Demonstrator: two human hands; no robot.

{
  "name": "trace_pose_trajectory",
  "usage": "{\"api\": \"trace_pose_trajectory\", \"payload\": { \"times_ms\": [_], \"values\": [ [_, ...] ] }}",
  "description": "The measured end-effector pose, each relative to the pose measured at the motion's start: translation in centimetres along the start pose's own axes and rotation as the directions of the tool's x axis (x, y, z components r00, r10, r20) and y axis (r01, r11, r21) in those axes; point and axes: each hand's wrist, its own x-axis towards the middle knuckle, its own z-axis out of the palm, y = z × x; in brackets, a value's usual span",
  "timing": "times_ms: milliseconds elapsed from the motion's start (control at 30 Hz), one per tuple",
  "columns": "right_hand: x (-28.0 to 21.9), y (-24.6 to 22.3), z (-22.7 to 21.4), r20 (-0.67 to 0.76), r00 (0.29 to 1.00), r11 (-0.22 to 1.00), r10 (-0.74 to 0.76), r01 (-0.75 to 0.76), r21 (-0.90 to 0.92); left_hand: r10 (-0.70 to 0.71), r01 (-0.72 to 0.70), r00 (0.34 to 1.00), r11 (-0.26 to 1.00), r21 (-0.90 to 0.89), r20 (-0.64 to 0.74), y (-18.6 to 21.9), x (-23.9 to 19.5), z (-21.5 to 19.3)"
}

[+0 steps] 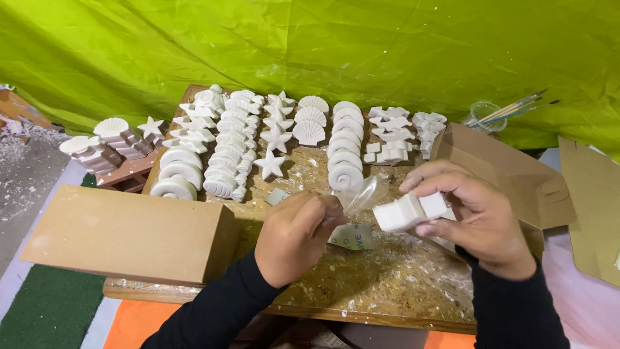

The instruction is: The person places white decorative ceramic pieces, including starfish, shells, and spirals, into clear plastic bags and then into a cardboard box. The person closes the box and handles additional packaging materials.

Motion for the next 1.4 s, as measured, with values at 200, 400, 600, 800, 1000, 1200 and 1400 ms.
{"api": "trace_pose_trajectory", "payload": {
  "times_ms": [200, 400, 600, 800, 1000, 1200, 1400],
  "values": [
    [0.6, 0.6, 2.1, -0.239, 0.957, 0.946, -0.164, 0.083, -0.314, 0.095, -0.095, 0.995, 0.995, 0.039, 0.014, -0.3, -0.4, 0.1],
    [1.1, 0.8, 2.2, -0.196, 0.978, 0.974, -0.066, 0.021, -0.226, 0.145, -0.146, 0.989, 0.983, 0.115, 0.012, -0.2, -0.6, -0.2],
    [1.6, -0.7, 2.0, -0.092, 0.994, 0.924, -0.060, 0.021, -0.382, 0.165, -0.167, 0.986, 0.974, 0.156, 0.025, -0.4, -0.6, -0.6],
    [2.0, -1.8, 2.3, -0.013, 0.999, 0.893, -0.040, 0.030, -0.448, 0.191, -0.202, 0.978, 0.964, 0.175, 0.079, -0.4, -0.7, -0.7],
    [2.1, -2.5, 2.6, -0.088, 0.996, 0.904, -0.009, -0.029, -0.428, 0.234, -0.246, 0.968, 0.957, 0.154, 0.090, -1.1, -1.5, -0.6],
    [2.5, -2.3, 2.6, -0.025, 0.998, 0.855, -0.057, 0.036, -0.518, 0.234, -0.248, 0.966, 0.960, 0.132, 0.110, -1.8, -2.3, -0.5],
    [2.5, -2.0, 2.7, -0.002, 0.999, 0.910, -0.033, 0.029, -0.413, 0.186, -0.194, 0.979, 0.975, 0.107, 0.084, -1.8, -2.1, -0.3]
  ]
}}
